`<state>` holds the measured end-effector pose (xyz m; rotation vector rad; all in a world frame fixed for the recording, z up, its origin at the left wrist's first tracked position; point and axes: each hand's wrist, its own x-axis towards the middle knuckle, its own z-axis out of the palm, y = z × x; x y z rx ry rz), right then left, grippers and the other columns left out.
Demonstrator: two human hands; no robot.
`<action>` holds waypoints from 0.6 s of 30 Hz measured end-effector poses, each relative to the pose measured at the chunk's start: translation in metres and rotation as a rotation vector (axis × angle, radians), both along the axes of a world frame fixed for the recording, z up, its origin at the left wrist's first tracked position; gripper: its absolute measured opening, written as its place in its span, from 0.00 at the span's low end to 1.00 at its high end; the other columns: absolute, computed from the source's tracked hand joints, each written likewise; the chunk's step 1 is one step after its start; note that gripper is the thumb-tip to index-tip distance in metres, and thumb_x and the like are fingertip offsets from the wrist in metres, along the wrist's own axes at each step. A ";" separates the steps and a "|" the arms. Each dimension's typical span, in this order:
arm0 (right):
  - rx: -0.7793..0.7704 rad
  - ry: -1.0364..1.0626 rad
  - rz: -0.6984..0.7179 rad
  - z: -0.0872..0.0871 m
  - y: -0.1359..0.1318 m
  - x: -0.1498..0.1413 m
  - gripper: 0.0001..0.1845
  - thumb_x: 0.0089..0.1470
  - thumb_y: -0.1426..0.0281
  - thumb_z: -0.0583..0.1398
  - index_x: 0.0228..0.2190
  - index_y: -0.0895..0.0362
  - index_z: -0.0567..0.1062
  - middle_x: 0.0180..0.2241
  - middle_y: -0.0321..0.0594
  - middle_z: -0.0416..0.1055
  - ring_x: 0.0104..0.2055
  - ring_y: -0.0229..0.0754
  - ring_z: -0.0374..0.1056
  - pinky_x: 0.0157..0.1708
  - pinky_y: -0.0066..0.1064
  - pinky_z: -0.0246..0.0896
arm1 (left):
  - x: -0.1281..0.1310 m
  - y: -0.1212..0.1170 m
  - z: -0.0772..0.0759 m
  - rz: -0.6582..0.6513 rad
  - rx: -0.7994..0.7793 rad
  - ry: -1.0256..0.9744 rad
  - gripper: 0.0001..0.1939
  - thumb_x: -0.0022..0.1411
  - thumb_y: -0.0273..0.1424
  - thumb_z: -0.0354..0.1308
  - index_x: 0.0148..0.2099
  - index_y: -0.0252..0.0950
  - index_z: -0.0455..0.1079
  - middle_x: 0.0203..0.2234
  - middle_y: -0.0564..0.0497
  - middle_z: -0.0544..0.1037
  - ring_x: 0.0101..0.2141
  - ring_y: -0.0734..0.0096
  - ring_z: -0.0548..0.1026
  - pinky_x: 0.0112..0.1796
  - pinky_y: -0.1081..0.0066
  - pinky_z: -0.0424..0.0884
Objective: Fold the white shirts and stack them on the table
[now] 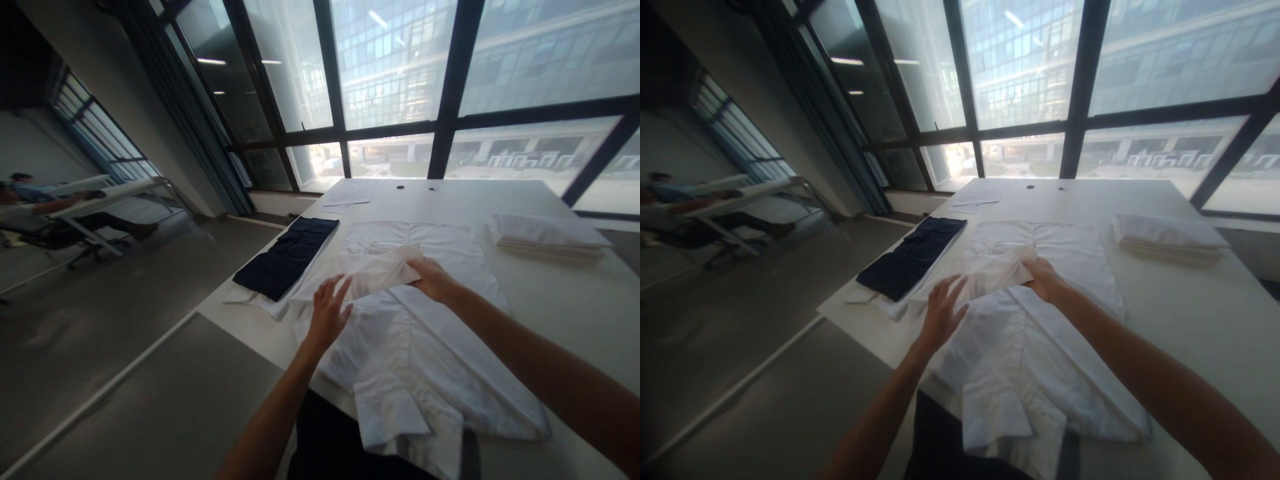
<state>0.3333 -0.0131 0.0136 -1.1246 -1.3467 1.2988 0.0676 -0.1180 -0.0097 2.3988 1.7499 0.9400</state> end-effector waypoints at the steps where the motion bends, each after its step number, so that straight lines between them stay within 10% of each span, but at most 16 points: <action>1: -0.032 0.036 -0.022 0.009 0.006 0.006 0.06 0.54 0.63 0.63 0.32 0.51 0.74 0.29 0.41 0.78 0.33 0.49 0.76 0.30 0.43 0.77 | -0.015 -0.002 -0.004 0.118 0.025 0.069 0.35 0.62 0.27 0.61 0.70 0.45 0.61 0.66 0.41 0.65 0.66 0.47 0.60 0.64 0.47 0.58; 4: -0.184 0.208 -0.086 0.046 0.024 0.024 0.07 0.50 0.72 0.65 0.34 0.53 0.75 0.34 0.41 0.79 0.37 0.47 0.75 0.33 0.42 0.78 | -0.054 -0.007 -0.016 0.355 0.039 0.165 0.39 0.60 0.26 0.63 0.72 0.42 0.58 0.64 0.38 0.64 0.64 0.42 0.61 0.62 0.45 0.60; 9: -0.155 0.225 -0.090 0.105 0.044 0.042 0.08 0.55 0.76 0.62 0.37 0.55 0.76 0.36 0.43 0.78 0.36 0.45 0.74 0.31 0.38 0.77 | -0.073 -0.016 -0.027 0.327 -0.006 -0.020 0.39 0.58 0.20 0.58 0.71 0.40 0.59 0.46 0.43 0.72 0.45 0.57 0.76 0.48 0.57 0.76; 14: -0.045 0.243 -0.192 0.127 0.063 0.059 0.12 0.59 0.78 0.59 0.45 0.59 0.73 0.42 0.45 0.77 0.37 0.39 0.73 0.35 0.33 0.73 | -0.052 -0.032 -0.022 0.110 0.004 -0.135 0.42 0.53 0.13 0.50 0.68 0.44 0.63 0.45 0.46 0.71 0.43 0.65 0.75 0.47 0.64 0.76; 18: 0.077 0.029 -0.315 0.120 0.084 0.074 0.12 0.61 0.76 0.59 0.47 0.62 0.71 0.44 0.50 0.76 0.39 0.38 0.73 0.36 0.34 0.72 | -0.039 -0.042 -0.003 -0.305 -0.289 -0.248 0.33 0.63 0.21 0.56 0.68 0.46 0.64 0.56 0.44 0.71 0.40 0.70 0.76 0.43 0.67 0.77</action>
